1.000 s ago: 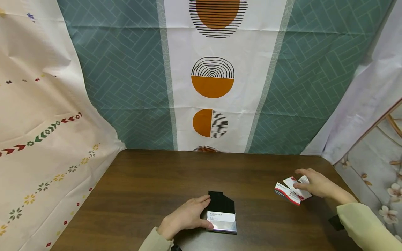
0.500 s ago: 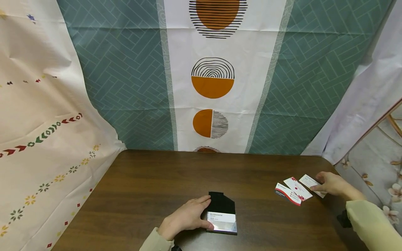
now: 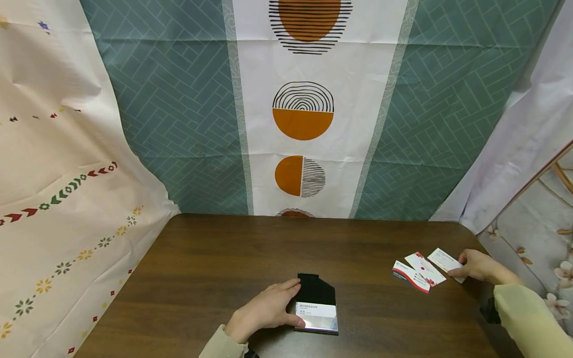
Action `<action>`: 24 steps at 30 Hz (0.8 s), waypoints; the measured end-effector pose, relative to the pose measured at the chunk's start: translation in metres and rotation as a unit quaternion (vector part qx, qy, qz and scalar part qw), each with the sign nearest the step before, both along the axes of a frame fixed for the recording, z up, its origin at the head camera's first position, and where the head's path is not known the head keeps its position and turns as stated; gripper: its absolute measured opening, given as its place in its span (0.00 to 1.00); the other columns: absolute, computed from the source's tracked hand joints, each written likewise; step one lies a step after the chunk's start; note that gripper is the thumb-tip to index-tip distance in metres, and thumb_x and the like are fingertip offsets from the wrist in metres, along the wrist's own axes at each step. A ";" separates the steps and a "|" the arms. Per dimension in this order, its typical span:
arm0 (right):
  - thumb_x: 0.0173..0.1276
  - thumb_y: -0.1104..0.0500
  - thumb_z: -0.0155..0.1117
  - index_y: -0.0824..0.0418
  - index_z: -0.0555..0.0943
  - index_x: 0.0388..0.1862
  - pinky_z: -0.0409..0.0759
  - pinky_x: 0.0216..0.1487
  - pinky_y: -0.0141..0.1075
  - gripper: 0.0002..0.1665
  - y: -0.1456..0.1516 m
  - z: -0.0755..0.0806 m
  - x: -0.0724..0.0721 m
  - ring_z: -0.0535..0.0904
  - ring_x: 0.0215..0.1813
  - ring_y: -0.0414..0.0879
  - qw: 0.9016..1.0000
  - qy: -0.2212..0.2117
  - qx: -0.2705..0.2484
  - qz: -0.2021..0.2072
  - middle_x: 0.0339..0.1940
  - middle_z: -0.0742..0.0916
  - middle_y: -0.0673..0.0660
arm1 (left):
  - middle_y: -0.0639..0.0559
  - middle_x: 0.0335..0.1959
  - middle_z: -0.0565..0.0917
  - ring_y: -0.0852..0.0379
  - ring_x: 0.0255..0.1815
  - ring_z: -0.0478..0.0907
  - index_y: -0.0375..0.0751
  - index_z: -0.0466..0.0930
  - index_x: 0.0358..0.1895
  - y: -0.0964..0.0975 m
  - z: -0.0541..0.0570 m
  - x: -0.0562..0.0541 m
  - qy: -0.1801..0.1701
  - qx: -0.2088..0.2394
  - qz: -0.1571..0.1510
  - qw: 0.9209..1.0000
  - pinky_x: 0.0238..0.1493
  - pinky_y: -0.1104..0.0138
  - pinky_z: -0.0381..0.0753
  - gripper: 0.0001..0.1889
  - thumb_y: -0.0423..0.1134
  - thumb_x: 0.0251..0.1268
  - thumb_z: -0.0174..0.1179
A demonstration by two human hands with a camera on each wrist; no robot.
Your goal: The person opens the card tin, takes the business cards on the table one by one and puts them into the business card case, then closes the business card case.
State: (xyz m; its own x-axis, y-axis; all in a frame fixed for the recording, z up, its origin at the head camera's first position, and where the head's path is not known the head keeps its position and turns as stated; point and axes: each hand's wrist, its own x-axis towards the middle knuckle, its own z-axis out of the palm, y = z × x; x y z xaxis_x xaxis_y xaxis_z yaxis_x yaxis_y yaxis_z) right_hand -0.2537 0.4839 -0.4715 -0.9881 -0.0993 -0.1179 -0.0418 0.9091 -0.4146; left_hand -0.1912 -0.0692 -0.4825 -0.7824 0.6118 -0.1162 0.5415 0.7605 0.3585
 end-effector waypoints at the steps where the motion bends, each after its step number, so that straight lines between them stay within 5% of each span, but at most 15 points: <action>1: 0.55 0.55 0.76 0.66 0.71 0.26 0.65 0.29 0.37 0.22 0.001 -0.001 0.000 0.66 0.29 0.46 1.000 0.003 -0.007 0.000 0.24 0.72 0.52 | 0.48 0.74 0.64 0.50 0.71 0.63 0.36 0.67 0.71 0.000 0.000 0.000 0.002 0.002 -0.002 1.000 0.69 0.55 0.63 0.47 0.64 0.53 0.66; 10: 0.60 0.69 0.67 0.69 0.77 0.29 0.69 0.27 0.32 0.06 0.001 0.010 0.004 0.70 0.28 0.40 0.997 0.043 -0.068 0.019 0.26 0.79 0.53 | 0.48 0.74 0.64 0.52 0.72 0.63 0.36 0.67 0.70 -0.001 0.000 0.000 0.005 0.005 -0.001 1.000 0.69 0.57 0.63 0.46 0.64 0.54 0.66; 24: 0.67 0.64 0.65 0.64 0.80 0.33 0.69 0.27 0.31 0.04 -0.050 0.047 0.002 0.70 0.27 0.35 0.989 0.100 -0.089 0.066 0.26 0.82 0.51 | 0.48 0.74 0.64 0.51 0.72 0.63 0.36 0.67 0.71 -0.001 -0.001 0.000 0.003 0.005 -0.001 1.000 0.69 0.56 0.63 0.47 0.64 0.53 0.67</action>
